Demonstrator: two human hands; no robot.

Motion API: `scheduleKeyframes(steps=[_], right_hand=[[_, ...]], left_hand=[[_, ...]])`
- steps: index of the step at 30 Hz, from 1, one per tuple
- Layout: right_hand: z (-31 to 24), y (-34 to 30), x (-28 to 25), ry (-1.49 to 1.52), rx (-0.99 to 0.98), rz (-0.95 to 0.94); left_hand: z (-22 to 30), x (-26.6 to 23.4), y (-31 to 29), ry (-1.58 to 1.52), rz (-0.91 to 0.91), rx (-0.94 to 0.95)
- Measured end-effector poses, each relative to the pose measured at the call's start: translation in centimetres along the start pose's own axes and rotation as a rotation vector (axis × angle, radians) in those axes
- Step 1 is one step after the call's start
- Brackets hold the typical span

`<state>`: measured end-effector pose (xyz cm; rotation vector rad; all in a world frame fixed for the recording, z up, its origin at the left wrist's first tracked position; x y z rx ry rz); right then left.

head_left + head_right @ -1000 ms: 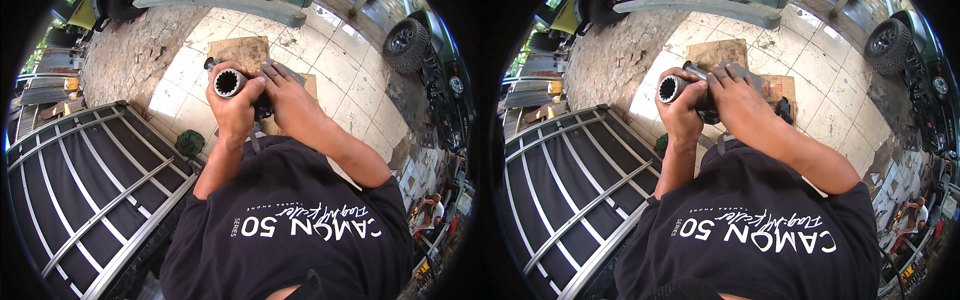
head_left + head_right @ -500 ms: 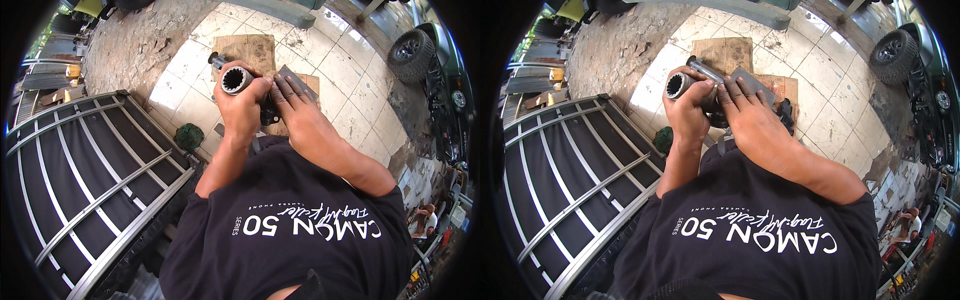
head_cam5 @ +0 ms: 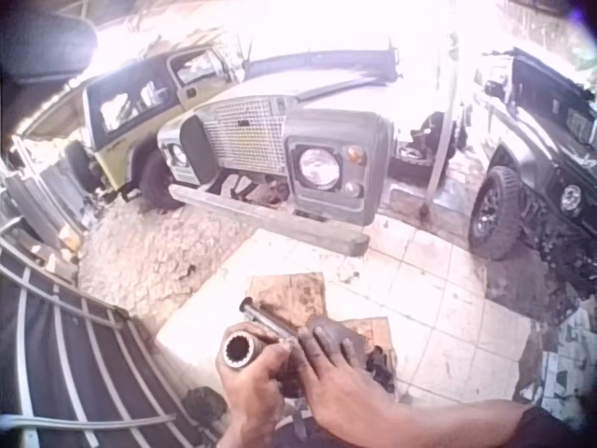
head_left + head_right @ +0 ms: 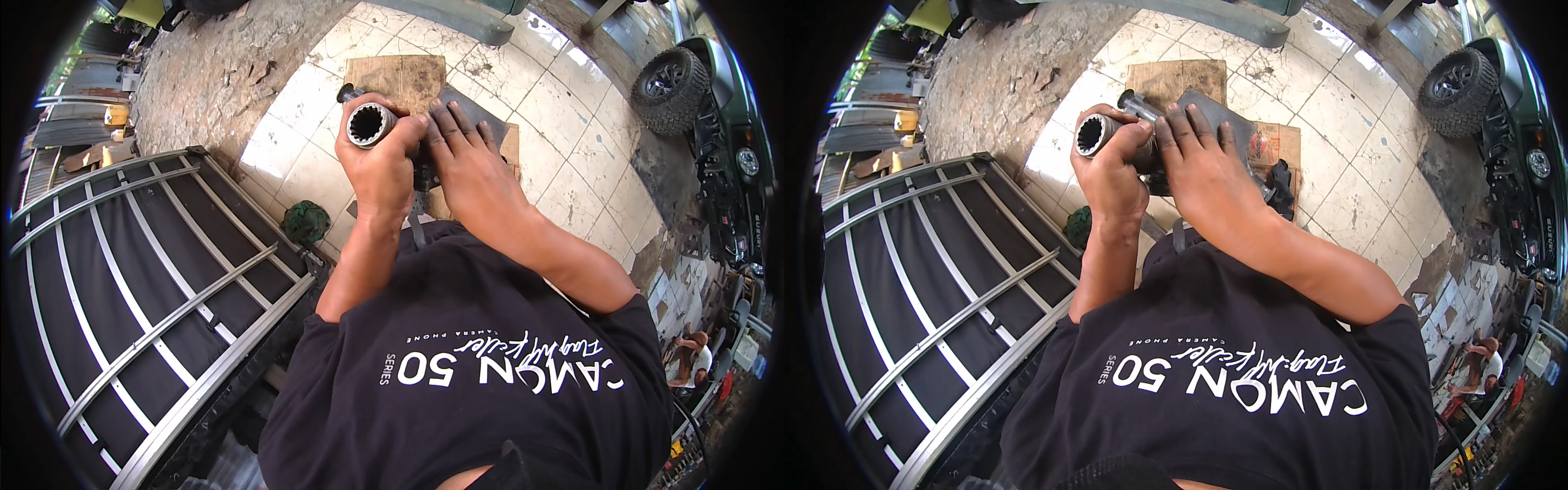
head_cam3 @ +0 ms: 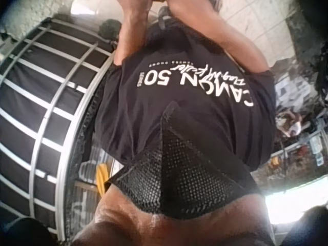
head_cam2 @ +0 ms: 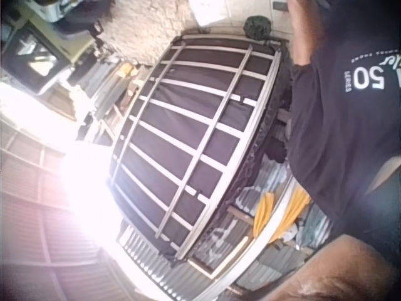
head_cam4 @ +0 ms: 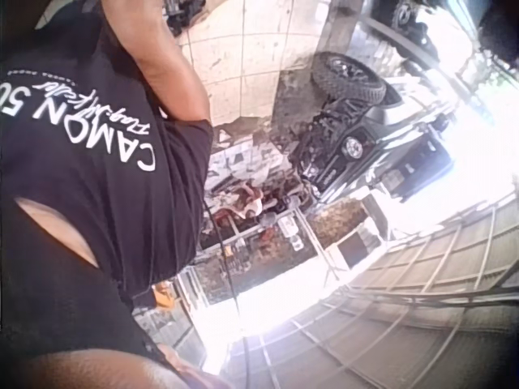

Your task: The person holds a cylindrical metal part in their left hand and uses a piece of sandpaper in their right hand to sand the exterior surface. They rotate the part to sand different sections, focusing on the edges and body of the metal component.

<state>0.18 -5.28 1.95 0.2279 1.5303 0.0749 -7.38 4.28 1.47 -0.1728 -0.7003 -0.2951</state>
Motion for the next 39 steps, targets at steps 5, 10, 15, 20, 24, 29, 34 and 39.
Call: scheduleKeyframes(steps=[5, 10, 15, 20, 24, 29, 34, 39], right_hand=[[-0.3, -0.6, -0.2, 0.001, -0.012, 0.018], [0.6, 1.0, 0.7, 0.009, -0.01, -0.019], [0.0, -0.9, -0.6, -0.085, -0.084, -0.008], [0.3, 0.3, 0.6, -0.013, -0.034, -0.028], [0.0, -1.6, -0.1, -0.019, -0.068, -0.043], [1.2, 0.8, 0.9, 0.026, 0.013, -0.08], [0.7, -1.5, 0.0, -0.023, -0.019, -0.064], [1.4, -0.1, 0.8, 0.089, 0.003, -0.062]], left_hand=[[-0.1, -0.3, 0.2, -0.049, 0.069, -0.014], [-0.5, -0.2, -0.2, 0.018, 0.032, -0.011], [-0.5, -0.1, 0.0, -0.006, 0.024, -0.022], [-0.8, -0.3, 0.0, 0.03, 0.033, -0.029], [-1.2, -0.7, 0.1, -0.017, 0.054, -0.049], [-1.2, 0.1, -0.4, 0.048, -0.006, -0.033], [-1.6, -0.1, -0.6, 0.013, 0.018, -0.091], [-1.4, 0.1, -0.7, 0.041, -0.012, -0.066]])
Point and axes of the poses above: each hand's wrist, its own y-axis towards the middle knuckle, its own x-axis out of the palm, z = x × y, the point moved 5 cm from there along y, towards the middle knuckle, and after that the axes turned 15 degrees about -y, right-handed, at the moved point
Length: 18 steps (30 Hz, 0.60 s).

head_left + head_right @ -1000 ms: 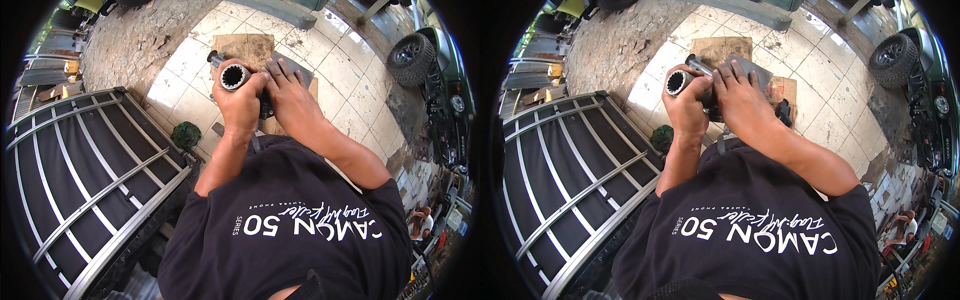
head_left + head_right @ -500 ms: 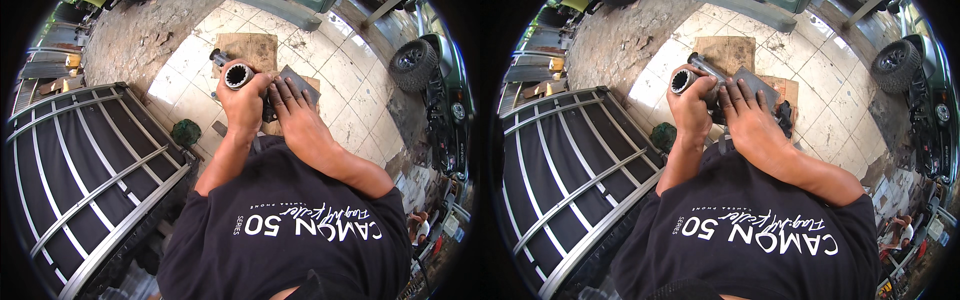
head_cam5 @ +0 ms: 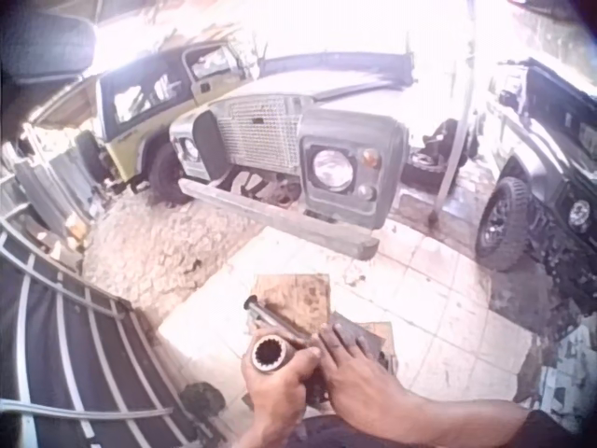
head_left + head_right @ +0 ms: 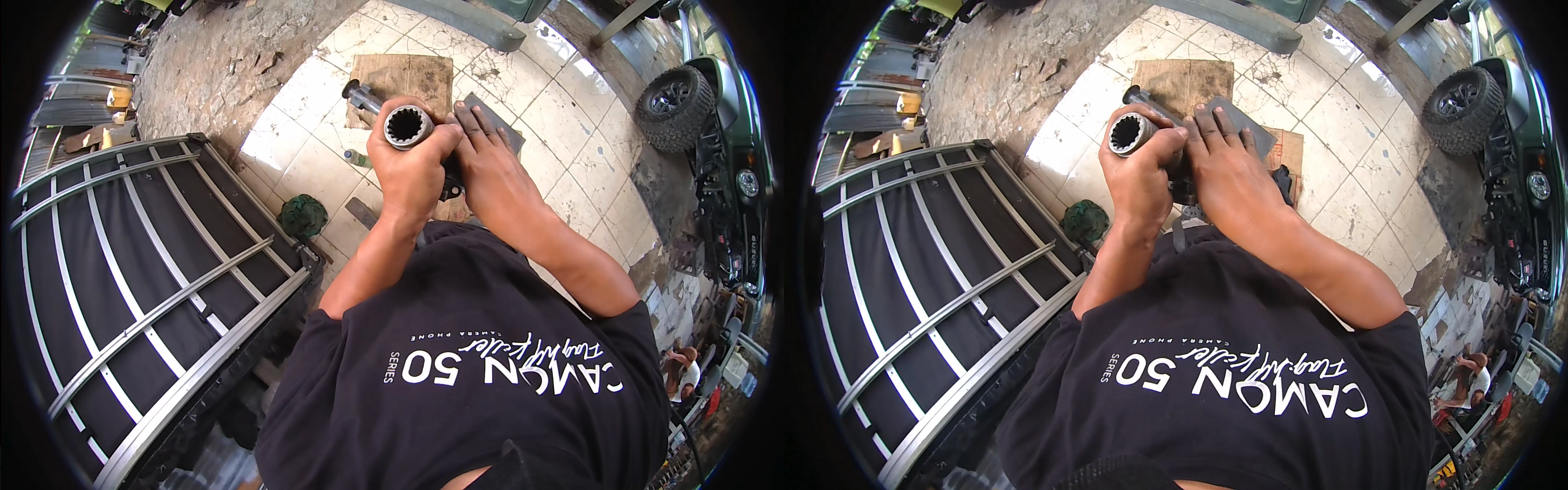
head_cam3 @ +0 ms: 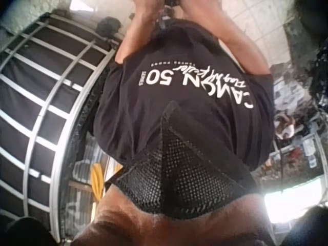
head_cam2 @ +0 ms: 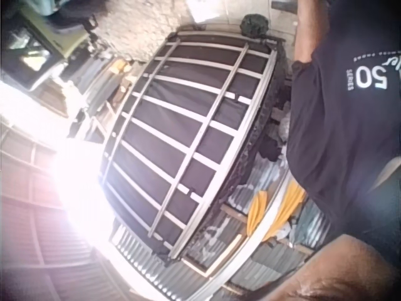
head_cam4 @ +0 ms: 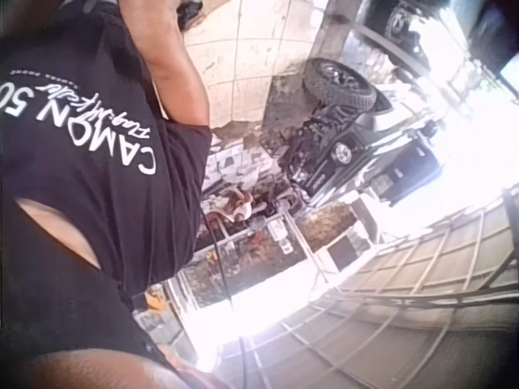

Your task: The person holds a cylindrical metal part in their left hand and uses a piece of sandpaper in their right hand to sand the exterior surface. They rotate the part to sand different sections, focusing on the edges and body of the metal component.

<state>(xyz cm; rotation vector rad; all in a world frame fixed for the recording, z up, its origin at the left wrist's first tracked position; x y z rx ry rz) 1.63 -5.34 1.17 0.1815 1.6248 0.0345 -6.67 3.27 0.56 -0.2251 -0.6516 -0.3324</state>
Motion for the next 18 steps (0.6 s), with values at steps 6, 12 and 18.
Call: scheduleKeyframes(steps=[6, 12, 18], right_hand=[[-0.6, -1.4, -0.6, -0.007, -0.016, 0.001], [-1.1, -1.1, -0.9, -0.009, -0.018, -0.008], [-0.6, -0.5, 0.0, 0.021, 0.019, -0.038]], left_hand=[[0.1, 0.2, 0.0, -0.006, -0.01, 0.017], [0.6, -0.5, 0.1, -0.068, 0.019, -0.027], [-0.1, -0.7, -0.2, -0.003, -0.003, 0.016]])
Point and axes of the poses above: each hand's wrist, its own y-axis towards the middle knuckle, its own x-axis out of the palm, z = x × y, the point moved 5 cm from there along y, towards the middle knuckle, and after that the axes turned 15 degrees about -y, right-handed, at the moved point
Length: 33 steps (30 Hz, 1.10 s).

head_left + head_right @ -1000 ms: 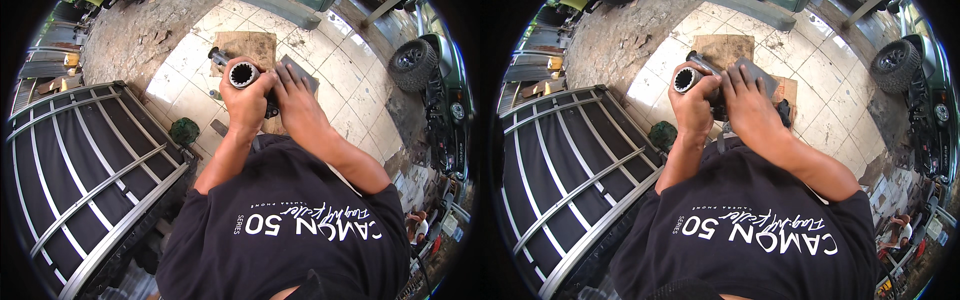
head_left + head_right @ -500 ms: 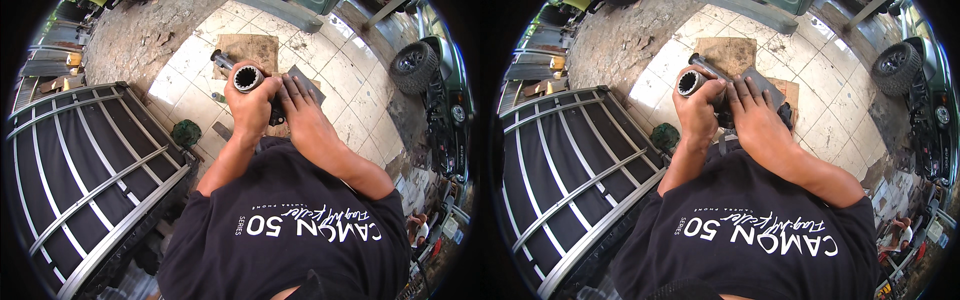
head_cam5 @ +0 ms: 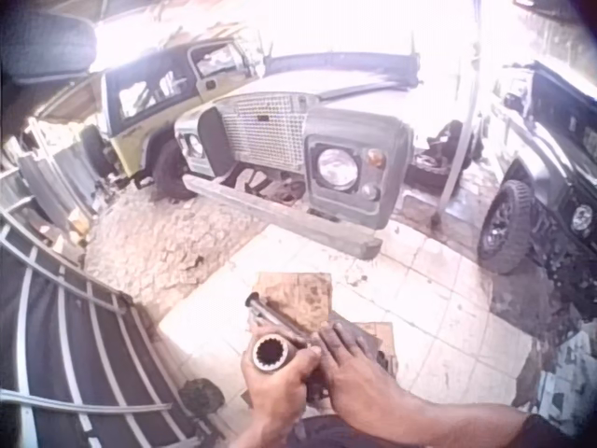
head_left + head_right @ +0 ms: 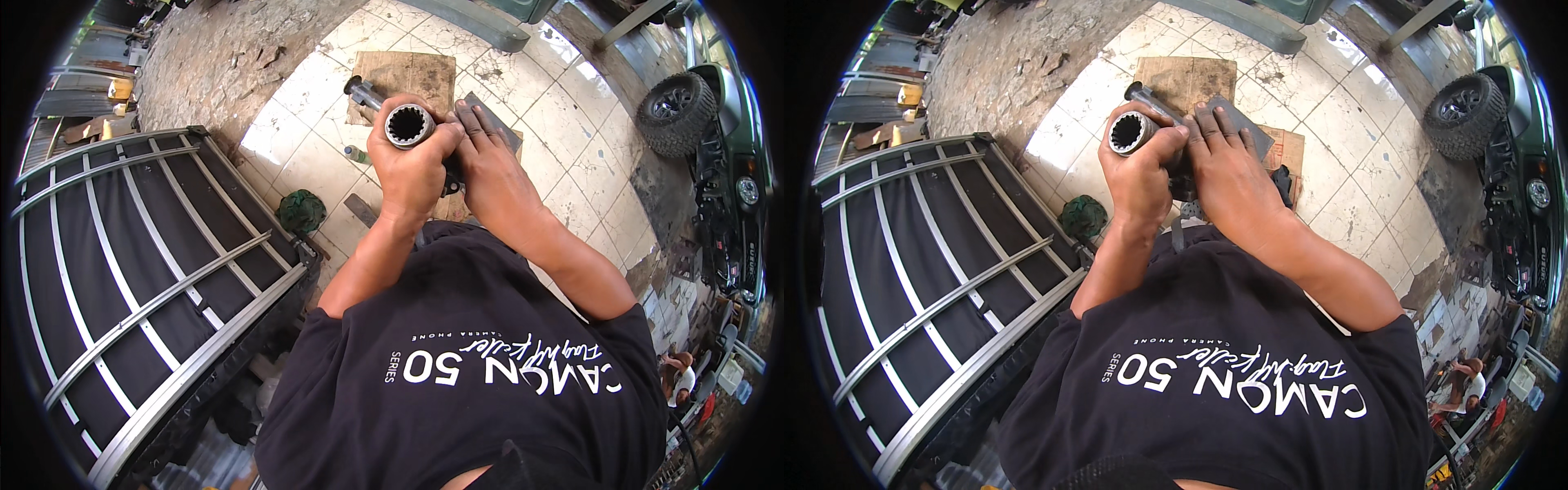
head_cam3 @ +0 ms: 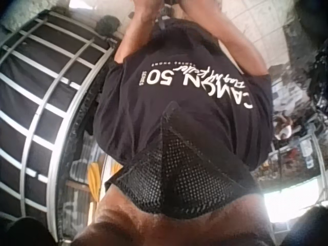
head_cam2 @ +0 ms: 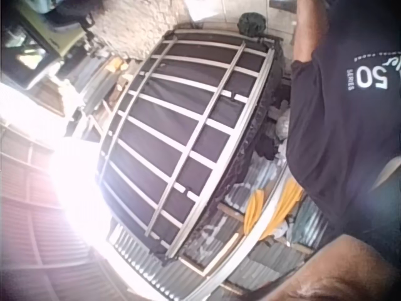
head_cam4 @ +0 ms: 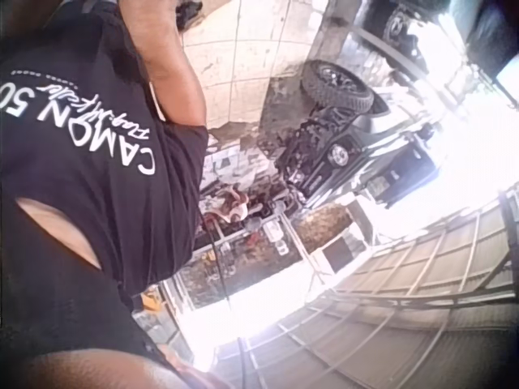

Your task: The person holds a cylindrical metal part in their left hand and uses a piece of sandpaper in their right hand to sand the exterior surface. They rotate the part to sand different sections, focusing on the edges and body of the metal component.

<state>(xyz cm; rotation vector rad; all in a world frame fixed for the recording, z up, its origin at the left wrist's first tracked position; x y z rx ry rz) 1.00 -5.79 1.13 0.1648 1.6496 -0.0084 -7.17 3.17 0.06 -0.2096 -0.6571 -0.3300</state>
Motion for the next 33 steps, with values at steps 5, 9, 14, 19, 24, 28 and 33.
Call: scheduleKeyframes(steps=[5, 9, 14, 19, 24, 28, 33], right_hand=[[0.1, -2.5, 0.0, 0.032, -0.035, -0.039], [1.4, -0.7, 0.8, 0.038, -0.053, -0.029], [1.0, -3.1, -0.9, 0.033, -0.119, 0.027], [1.9, -2.5, -0.7, -0.016, -0.143, 0.021], [1.9, -5.1, -1.0, -0.01, -0.225, 0.078], [2.6, -2.6, -1.0, 0.033, -0.205, 0.115], [2.0, -3.5, -1.7, 0.012, -0.251, 0.141]], left_hand=[[-0.4, 0.1, -1.1, -0.024, 0.049, -0.016], [-0.7, 0.9, -1.7, -0.039, 0.032, 0.018], [-0.4, 1.4, -2.4, -0.007, 0.066, 0.092], [-0.9, 2.2, -3.0, -0.001, 0.106, 0.166], [-0.5, 2.9, -4.3, -0.046, 0.173, 0.166], [-0.2, 3.4, -4.9, 0.0, 0.176, 0.226], [0.3, 3.0, -4.3, -0.09, 0.202, 0.208]])
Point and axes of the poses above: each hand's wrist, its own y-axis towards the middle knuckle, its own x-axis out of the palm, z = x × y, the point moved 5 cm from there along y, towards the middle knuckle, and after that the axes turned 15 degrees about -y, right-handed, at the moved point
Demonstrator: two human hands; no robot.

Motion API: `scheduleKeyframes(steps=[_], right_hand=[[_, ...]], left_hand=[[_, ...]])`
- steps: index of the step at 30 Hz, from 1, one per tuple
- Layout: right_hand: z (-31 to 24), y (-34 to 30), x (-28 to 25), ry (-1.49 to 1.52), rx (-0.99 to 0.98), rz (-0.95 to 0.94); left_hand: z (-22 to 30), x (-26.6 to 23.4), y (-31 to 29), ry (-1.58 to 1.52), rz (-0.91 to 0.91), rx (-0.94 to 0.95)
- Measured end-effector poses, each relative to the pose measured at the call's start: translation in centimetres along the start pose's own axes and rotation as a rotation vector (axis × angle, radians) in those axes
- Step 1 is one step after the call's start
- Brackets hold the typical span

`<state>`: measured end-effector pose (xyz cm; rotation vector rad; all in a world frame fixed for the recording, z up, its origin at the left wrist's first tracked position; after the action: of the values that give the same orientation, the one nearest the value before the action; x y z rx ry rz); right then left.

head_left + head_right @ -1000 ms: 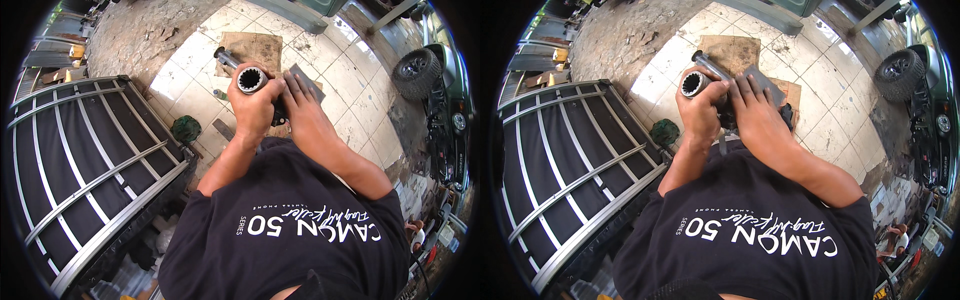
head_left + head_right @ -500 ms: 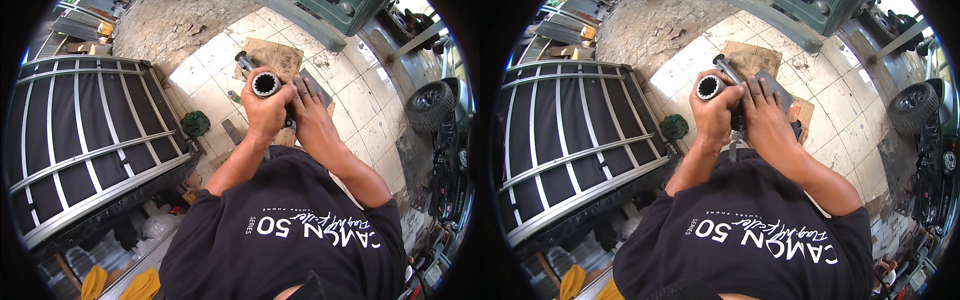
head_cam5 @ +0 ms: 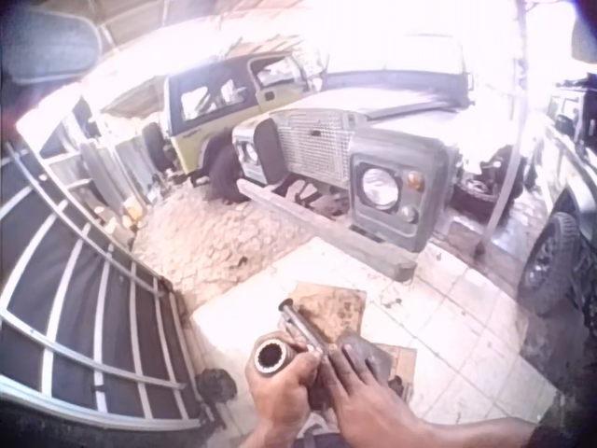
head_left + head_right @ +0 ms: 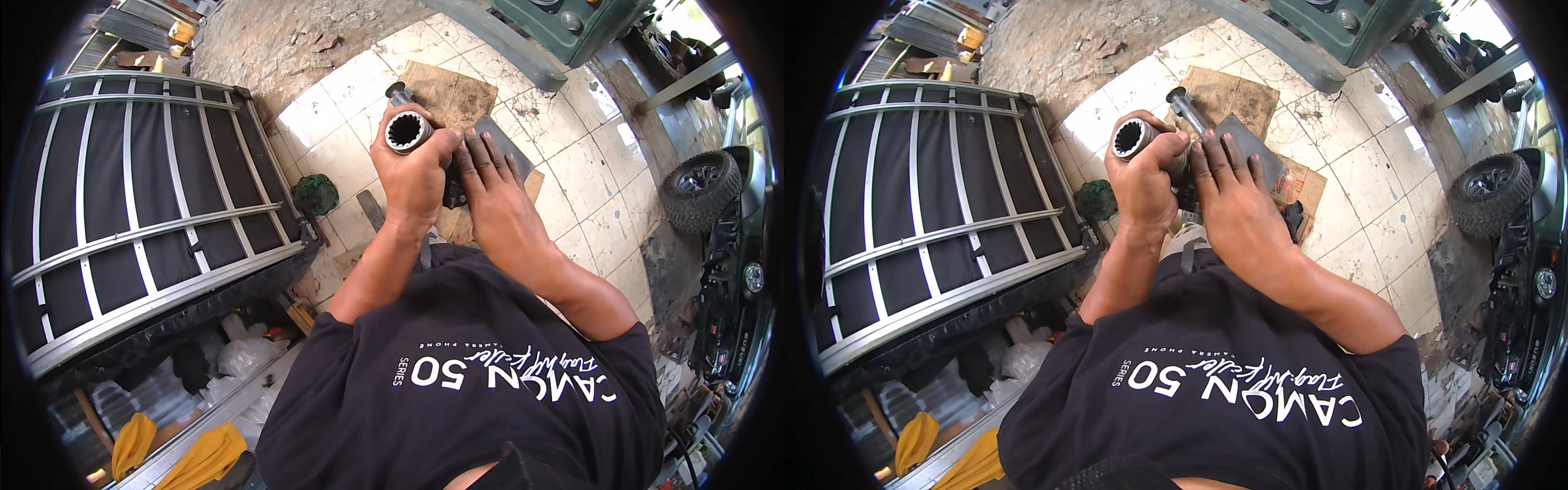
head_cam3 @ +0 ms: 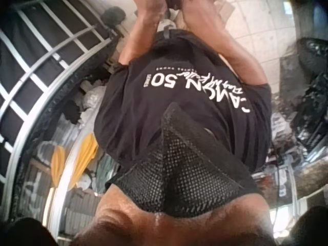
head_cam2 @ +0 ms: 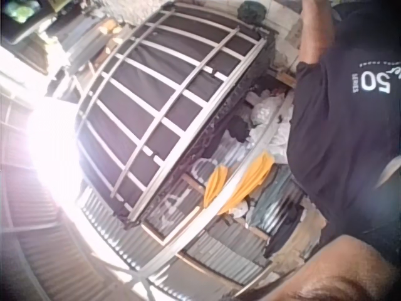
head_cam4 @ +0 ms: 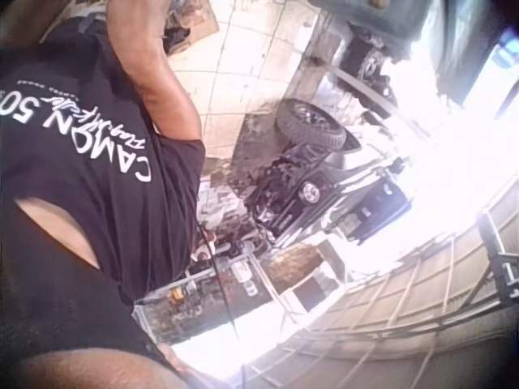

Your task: The person holds a cylindrical metal part in their left hand and uses a piece of sandpaper in their right hand to sand the exterior surface. They rotate the part to sand different sections, focusing on the edges and body of the metal component.

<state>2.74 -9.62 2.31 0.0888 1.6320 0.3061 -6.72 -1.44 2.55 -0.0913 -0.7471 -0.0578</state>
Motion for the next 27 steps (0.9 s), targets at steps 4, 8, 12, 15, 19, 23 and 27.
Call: scheduleKeyframes(steps=[4, 8, 12, 15, 19, 23, 27], right_hand=[[0.4, 3.7, 1.0, -0.042, 0.003, -0.006], [-1.0, 4.2, 1.0, -0.047, 0.013, -0.026], [-1.3, 8.6, 2.8, -0.084, 0.072, -0.053], [-2.2, 11.3, 3.0, -0.081, 0.098, -0.053], [-3.8, 12.9, 3.9, -0.055, 0.105, -0.074], [-4.2, 17.0, 4.8, -0.021, 0.184, -0.064], [-6.2, 16.7, 4.7, -0.061, 0.136, -0.088]], left_hand=[[0.6, -0.3, 1.8, 0.022, -0.018, 0.004], [1.0, -1.2, 4.6, -0.026, 0.008, -0.066], [1.6, -2.4, 8.4, 0.01, -0.038, -0.035], [2.7, -2.9, 11.0, -0.023, -0.041, -0.102], [3.6, -3.9, 14.7, -0.02, -0.04, -0.083], [4.6, -5.1, 16.5, -0.004, -0.058, -0.074], [5.9, -6.0, 17.5, -0.007, -0.043, -0.086]])
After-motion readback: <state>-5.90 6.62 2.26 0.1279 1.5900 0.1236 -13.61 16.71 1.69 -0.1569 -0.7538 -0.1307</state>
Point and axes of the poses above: each hand's wrist, its own y-axis towards the middle knuckle, its own x-axis out of the palm, z = x × y, the point moved 5 cm from there along y, towards the middle knuckle, and after that the axes turned 15 degrees about -y, right-handed, at the moved point
